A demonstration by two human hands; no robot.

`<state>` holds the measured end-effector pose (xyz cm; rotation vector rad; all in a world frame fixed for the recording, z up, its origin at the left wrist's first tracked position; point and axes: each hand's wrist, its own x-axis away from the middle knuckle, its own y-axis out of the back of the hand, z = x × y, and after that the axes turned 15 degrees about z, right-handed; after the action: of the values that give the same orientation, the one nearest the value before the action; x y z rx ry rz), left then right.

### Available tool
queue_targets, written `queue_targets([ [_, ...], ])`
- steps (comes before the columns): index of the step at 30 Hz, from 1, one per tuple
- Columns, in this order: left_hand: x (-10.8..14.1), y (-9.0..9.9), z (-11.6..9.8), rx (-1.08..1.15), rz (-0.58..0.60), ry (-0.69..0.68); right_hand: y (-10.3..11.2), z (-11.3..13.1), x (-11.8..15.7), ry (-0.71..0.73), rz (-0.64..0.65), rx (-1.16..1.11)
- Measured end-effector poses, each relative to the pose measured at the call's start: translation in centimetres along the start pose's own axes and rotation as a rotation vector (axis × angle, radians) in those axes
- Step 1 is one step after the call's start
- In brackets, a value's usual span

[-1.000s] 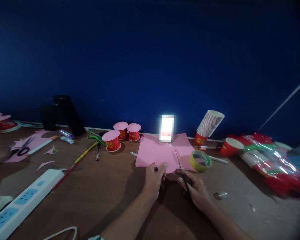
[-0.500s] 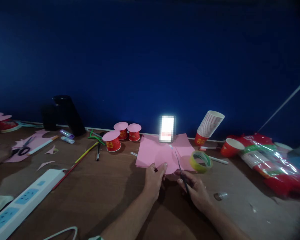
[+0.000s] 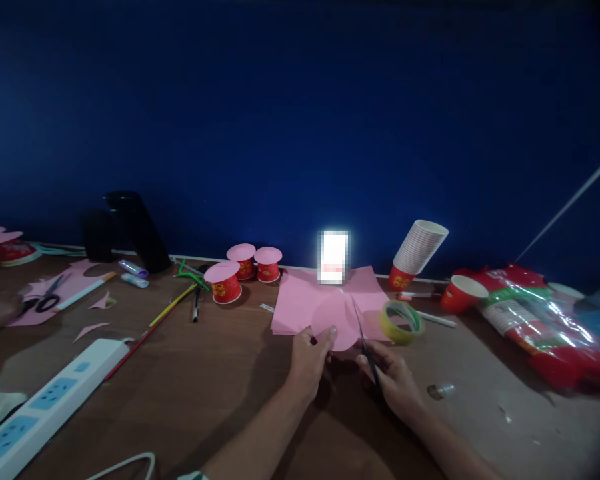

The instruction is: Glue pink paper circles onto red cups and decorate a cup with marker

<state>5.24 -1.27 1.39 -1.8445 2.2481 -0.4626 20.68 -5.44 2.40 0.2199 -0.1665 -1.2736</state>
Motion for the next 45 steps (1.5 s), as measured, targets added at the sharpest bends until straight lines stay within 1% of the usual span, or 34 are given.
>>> queue_targets([
  [10, 0.0, -0.1, -0.2, 0.009, -0.006, 0.005, 0.0, 0.0, 0.1, -0.031, 0.003, 0.021],
  [14, -0.1, 0.0, 0.0, 0.004, -0.009, 0.009, 0.0, -0.4, 0.1, -0.052, -0.015, 0.024],
  [23, -0.3, 0.2, 0.1, -0.002, -0.033, 0.007, 0.3, -1.3, 0.0, -0.036, 0.011, 0.070],
  [30, -0.3, 0.3, 0.1, 0.016, -0.043, -0.002, 0.2, -0.7, 0.0, -0.022, -0.012, 0.086],
  [33, -0.4, 0.4, 0.3, 0.008, -0.053, -0.011, 0.2, -0.6, 0.1, -0.038, -0.001, 0.089],
  [40, -0.3, 0.3, -0.2, -0.018, -0.027, -0.012, 0.2, -1.2, -0.1, -0.046, 0.023, 0.062],
  [45, -0.2, 0.2, 0.0, -0.004, -0.008, -0.027, 0.3, -0.8, -0.1, -0.019, 0.017, 0.041],
])
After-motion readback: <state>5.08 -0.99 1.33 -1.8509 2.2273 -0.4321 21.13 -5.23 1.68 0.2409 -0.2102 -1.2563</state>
